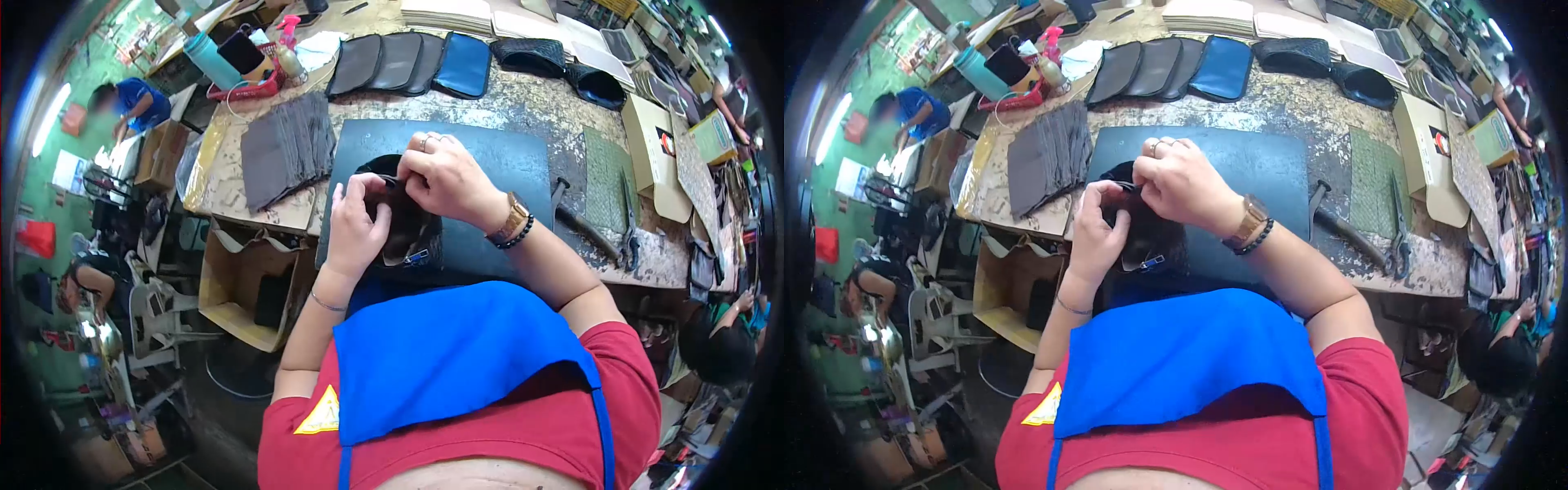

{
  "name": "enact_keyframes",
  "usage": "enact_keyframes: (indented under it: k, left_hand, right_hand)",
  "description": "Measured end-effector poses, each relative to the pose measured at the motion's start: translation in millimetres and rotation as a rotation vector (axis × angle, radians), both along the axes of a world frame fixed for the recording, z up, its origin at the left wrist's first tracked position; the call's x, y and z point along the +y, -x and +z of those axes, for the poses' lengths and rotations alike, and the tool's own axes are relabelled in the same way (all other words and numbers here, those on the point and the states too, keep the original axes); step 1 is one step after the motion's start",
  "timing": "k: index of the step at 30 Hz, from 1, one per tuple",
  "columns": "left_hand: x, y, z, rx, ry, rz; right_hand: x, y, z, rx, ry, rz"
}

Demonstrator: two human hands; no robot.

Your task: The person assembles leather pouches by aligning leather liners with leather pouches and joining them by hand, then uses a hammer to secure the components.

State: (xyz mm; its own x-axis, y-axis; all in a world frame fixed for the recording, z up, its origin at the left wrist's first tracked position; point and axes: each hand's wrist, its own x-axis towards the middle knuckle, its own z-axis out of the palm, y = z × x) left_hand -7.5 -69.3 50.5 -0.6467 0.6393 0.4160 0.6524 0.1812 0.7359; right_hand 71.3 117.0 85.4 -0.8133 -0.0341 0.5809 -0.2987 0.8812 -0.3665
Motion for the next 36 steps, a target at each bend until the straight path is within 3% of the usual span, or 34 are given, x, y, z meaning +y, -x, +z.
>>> enact_keyframes:
  k: [5, 8, 12, 16, 18, 21, 26, 30, 31, 34, 36]
  left_hand:
    - [-6, -1, 0, -0.076, -0.023, -0.023]
    - [-6, -5, 11, 0.062, 0.150, -0.007]
    - [-4, 1, 4, 0.234, -0.006, 0.051]
    - [-7, 3, 8, 0.049, -0.002, 0.065]
    - [-8, 6, 7, 0.104, 0.024, 0.050]
    - [-10, 11, 7, 0.258, 0.064, 0.020]
    - [-3, 20, 10, 0.340, 0.053, 0.014]
    - [3, 30, 2, -0.108, -0.005, -0.100]
    - [3, 32, -2, -0.117, -0.053, -0.098]
    - [0, 36, -10, -0.292, -0.019, -0.052]
    - [-1, 39, -18, -0.238, -0.043, -0.047]
  right_hand:
    - [20, -8, -1, -0.107, -0.007, 0.175]
    - [17, -9, -2, -0.204, 0.172, 0.121]
    - [23, -8, -14, -0.230, 0.157, 0.128]
    - [25, -8, -16, -0.222, 0.297, 0.152]
    - [28, -8, -17, -0.200, 0.341, 0.182]
    - [30, -4, -22, -0.173, 0.323, 0.160]
    - [28, 6, -17, 0.024, 0.054, 0.134]
    - [28, 19, -17, -0.189, 0.101, 0.174]
    - [26, 20, -10, -0.325, 0.117, 0.126]
    - [27, 23, -16, -0.280, 0.154, 0.151]
    - [26, 25, -22, -0.262, 0.197, 0.149]
